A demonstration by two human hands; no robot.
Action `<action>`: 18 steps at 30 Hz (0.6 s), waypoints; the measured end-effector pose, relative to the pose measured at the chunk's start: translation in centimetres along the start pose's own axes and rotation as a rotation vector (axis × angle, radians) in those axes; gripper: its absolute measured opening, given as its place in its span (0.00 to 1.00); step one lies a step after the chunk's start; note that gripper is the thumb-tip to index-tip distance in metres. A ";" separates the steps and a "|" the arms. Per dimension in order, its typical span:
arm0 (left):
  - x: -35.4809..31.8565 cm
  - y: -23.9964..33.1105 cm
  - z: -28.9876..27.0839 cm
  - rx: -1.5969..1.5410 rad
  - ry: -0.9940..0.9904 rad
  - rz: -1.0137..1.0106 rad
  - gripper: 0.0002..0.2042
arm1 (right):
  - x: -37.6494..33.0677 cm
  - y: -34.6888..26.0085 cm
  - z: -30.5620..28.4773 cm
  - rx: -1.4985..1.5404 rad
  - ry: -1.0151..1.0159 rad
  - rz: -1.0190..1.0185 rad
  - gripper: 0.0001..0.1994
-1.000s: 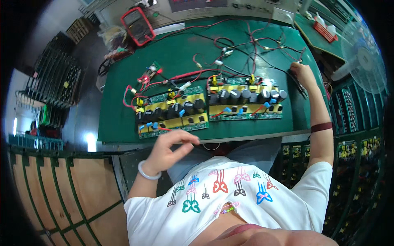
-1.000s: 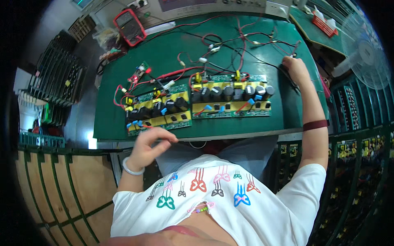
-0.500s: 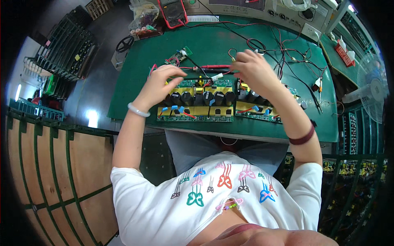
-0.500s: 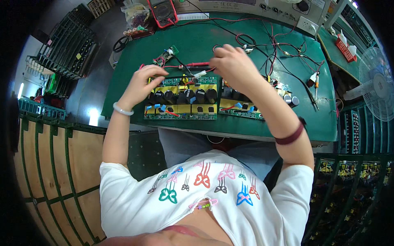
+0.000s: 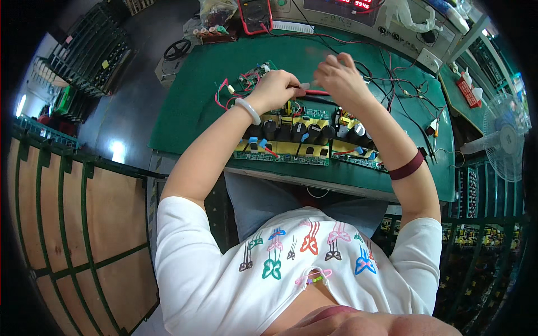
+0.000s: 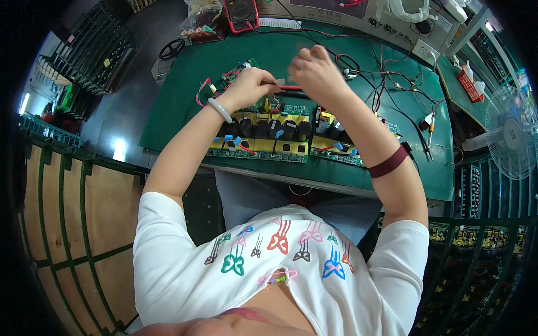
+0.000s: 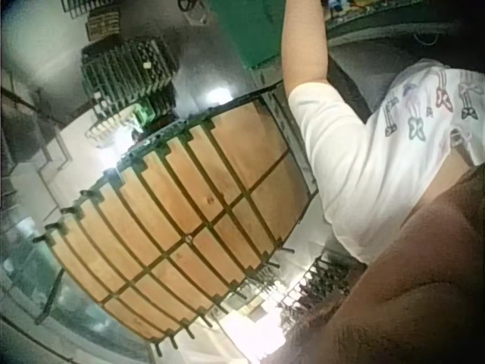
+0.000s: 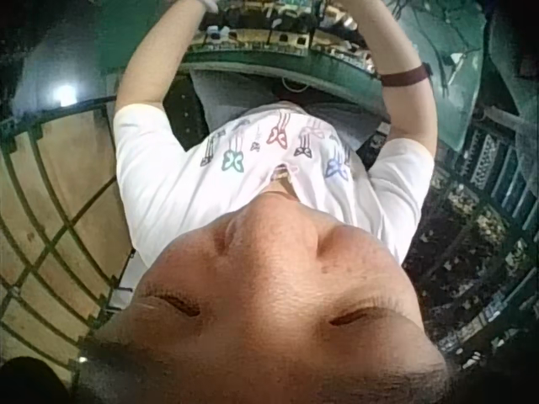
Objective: The person is testing printed circuit boards (PCBs) using a multimeter and connecting various wire harnesses and cables at an electronics assembly or testing station.
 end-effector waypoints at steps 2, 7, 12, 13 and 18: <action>-0.5 -0.3 -0.8 -0.062 0.017 -0.017 0.13 | -0.7 2.0 1.3 0.012 -0.050 0.062 0.07; -2.9 -1.6 -6.2 0.040 0.490 0.263 0.18 | -1.6 3.2 3.0 -0.111 -0.072 0.289 0.13; -9.1 -6.6 -13.0 0.325 0.536 -0.245 0.19 | 3.1 -3.1 0.5 0.601 -0.091 0.307 0.09; -10.0 -8.4 -13.0 0.242 0.386 -0.420 0.17 | 4.3 -4.8 0.4 0.745 -0.124 0.263 0.08; -12.3 -9.0 -9.3 -0.424 0.229 -0.335 0.13 | 6.8 -9.8 0.4 0.712 -0.116 0.241 0.08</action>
Point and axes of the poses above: each hand's wrist, its own x-axis towards the middle knuckle, its own z-axis out of the palm, y = z × x, the point moved 4 cm from there along x, towards the middle knuckle, and after that the axes turned 8 degrees about -x, right-handed, at the moved point
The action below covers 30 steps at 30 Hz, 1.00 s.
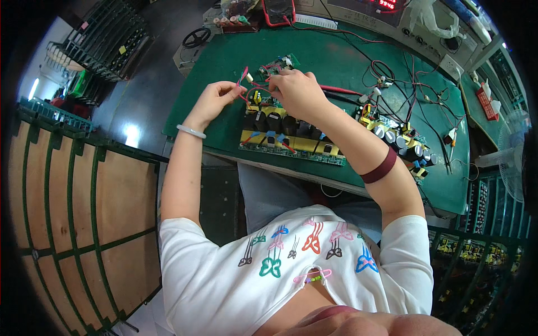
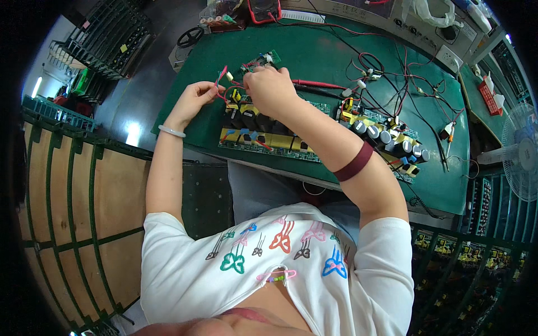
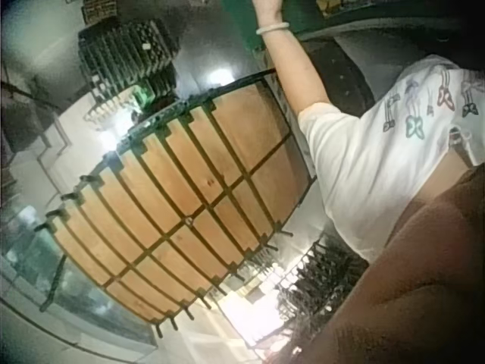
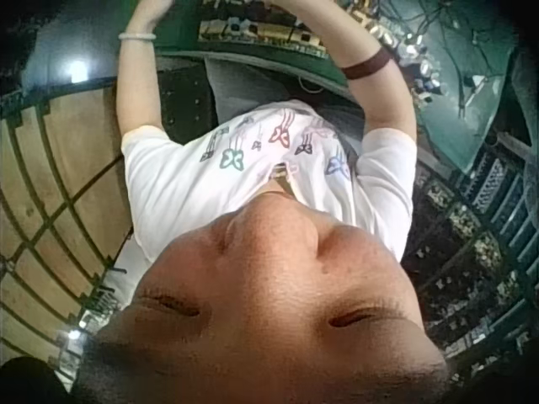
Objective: The person is testing printed circuit boards (PCBs) using a multimeter and connecting various wire harnesses and cables at an electronics assembly or testing station.
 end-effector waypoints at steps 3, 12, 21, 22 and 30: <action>-0.5 -0.2 -0.1 0.069 0.020 0.189 0.12 | 0.3 0.4 0.6 -0.133 -0.056 0.044 0.09; -1.8 1.5 2.8 0.385 0.149 0.407 0.06 | -4.7 -3.2 0.3 0.014 0.280 -0.081 0.13; -0.9 1.3 2.4 0.325 0.005 0.419 0.02 | -4.7 -2.8 1.1 0.011 0.285 -0.055 0.10; -0.8 1.5 2.4 0.378 -0.008 0.404 0.02 | -4.7 -2.7 1.4 0.020 0.297 -0.066 0.11; -2.0 2.6 2.1 0.403 -0.136 0.311 0.09 | -5.1 -2.7 1.6 0.023 0.293 -0.058 0.13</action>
Point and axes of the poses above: each hand's wrist, its own x-axis towards the middle knuckle, its own z-axis out of the palm, y = z × x, the point moved 4 cm from there along x, towards the middle knuckle, and after that the axes turned 8 degrees about -x, right-handed, at the moved point
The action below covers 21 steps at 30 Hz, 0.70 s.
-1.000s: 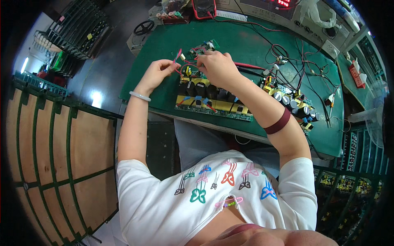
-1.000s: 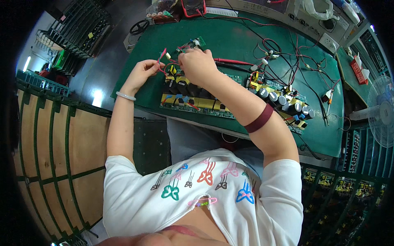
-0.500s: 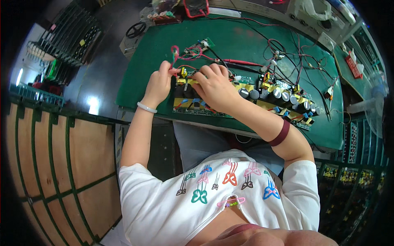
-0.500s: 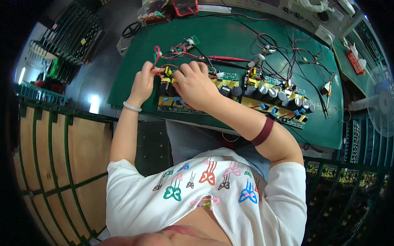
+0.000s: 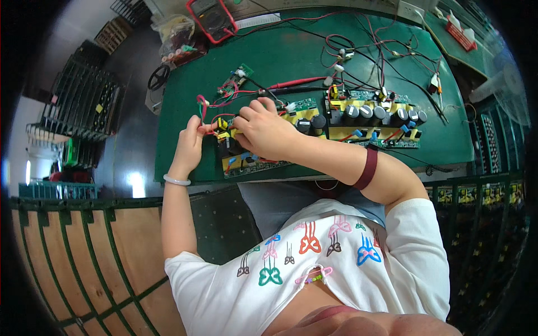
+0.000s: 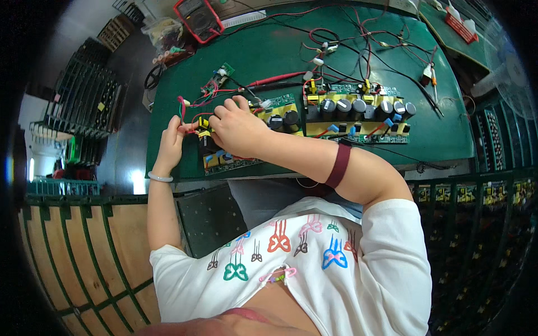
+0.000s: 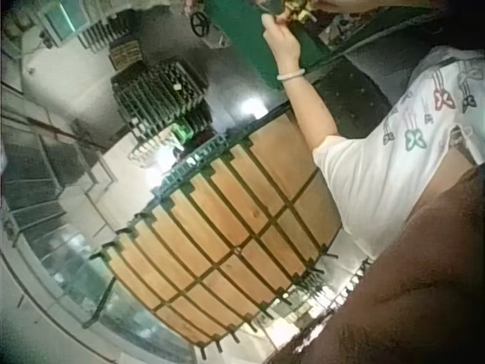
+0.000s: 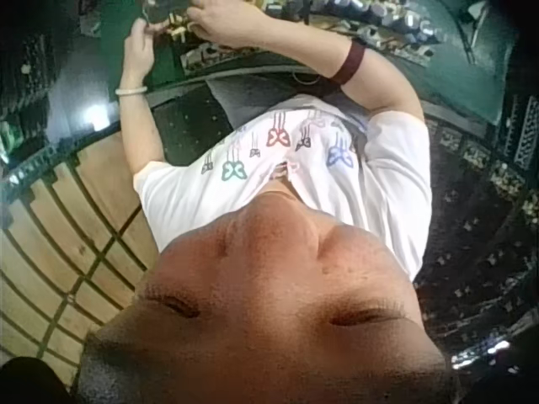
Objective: The person is testing printed circuit boards (PCBs) using a multimeter and connecting various wire harnesses and cables at an electronics assembly or testing station.
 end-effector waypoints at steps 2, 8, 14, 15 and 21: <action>0.7 0.6 -0.3 0.005 0.001 0.031 0.09 | -0.2 0.0 0.2 -0.004 -0.038 0.022 0.12; 3.8 3.0 -4.7 0.528 0.116 -0.077 0.14 | 0.0 0.2 -0.3 0.038 0.051 0.028 0.12; 1.8 -1.5 -5.0 0.579 0.294 -0.054 0.15 | -3.3 1.5 -9.5 0.078 -0.029 -0.027 0.11; 0.8 0.8 -4.4 0.372 0.349 0.017 0.15 | -4.9 3.2 -11.1 0.067 0.028 0.032 0.11; -2.2 11.0 5.2 0.274 -0.083 0.253 0.24 | -14.3 12.7 -21.8 -0.049 -0.014 0.537 0.07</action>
Point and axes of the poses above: each hand's wrist, its own x-axis towards the middle knuckle, its own z-axis out of the palm, y = z × x, the point moved 4 cm from there along x, towards the middle knuckle, and after that the axes turned 8 degrees about -x, right-handed, at the moved point
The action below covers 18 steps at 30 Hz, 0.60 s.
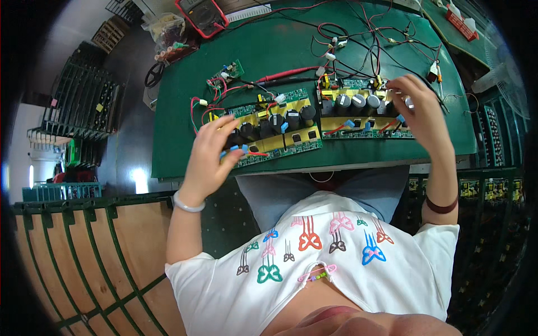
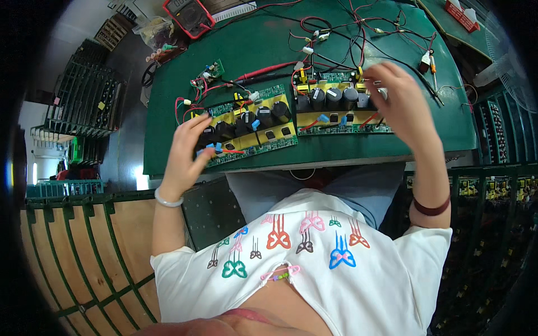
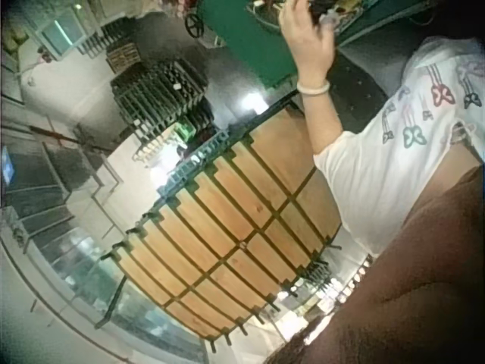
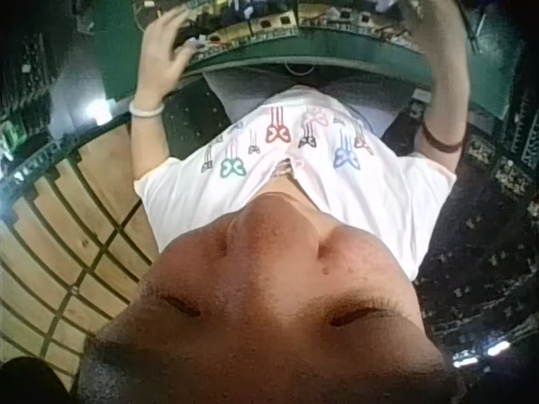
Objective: The person is testing printed circuit boards (PCBs) using a multimeter and connecting various wire harnesses and cables at an electronics assembly or testing station.
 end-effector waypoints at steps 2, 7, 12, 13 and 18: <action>0.4 0.7 2.2 0.177 -0.004 0.036 0.32 | -1.4 1.8 -1.3 -0.004 0.030 0.017 0.07; 0.6 -1.1 4.1 0.295 -0.038 0.061 0.36 | -4.5 2.1 -1.9 0.038 0.023 -0.008 0.07; 1.0 -3.0 4.4 0.300 0.024 0.210 0.33 | -6.3 3.2 -1.3 0.082 0.042 0.013 0.07; 0.7 -2.7 4.3 0.280 0.051 0.234 0.33 | -6.5 3.4 -1.3 0.084 0.037 0.001 0.07; -0.7 -1.3 2.4 0.114 -0.073 0.194 0.33 | -7.1 4.2 -1.6 0.148 0.034 0.007 0.07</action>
Point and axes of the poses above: each hand's wrist, its own x-axis towards the middle knuckle, its own z-axis out of the palm, y = z × x, the point moved 4 cm from there along x, towards the middle knuckle, and after that the axes turned 8 degrees about -x, right-handed, at the moved point
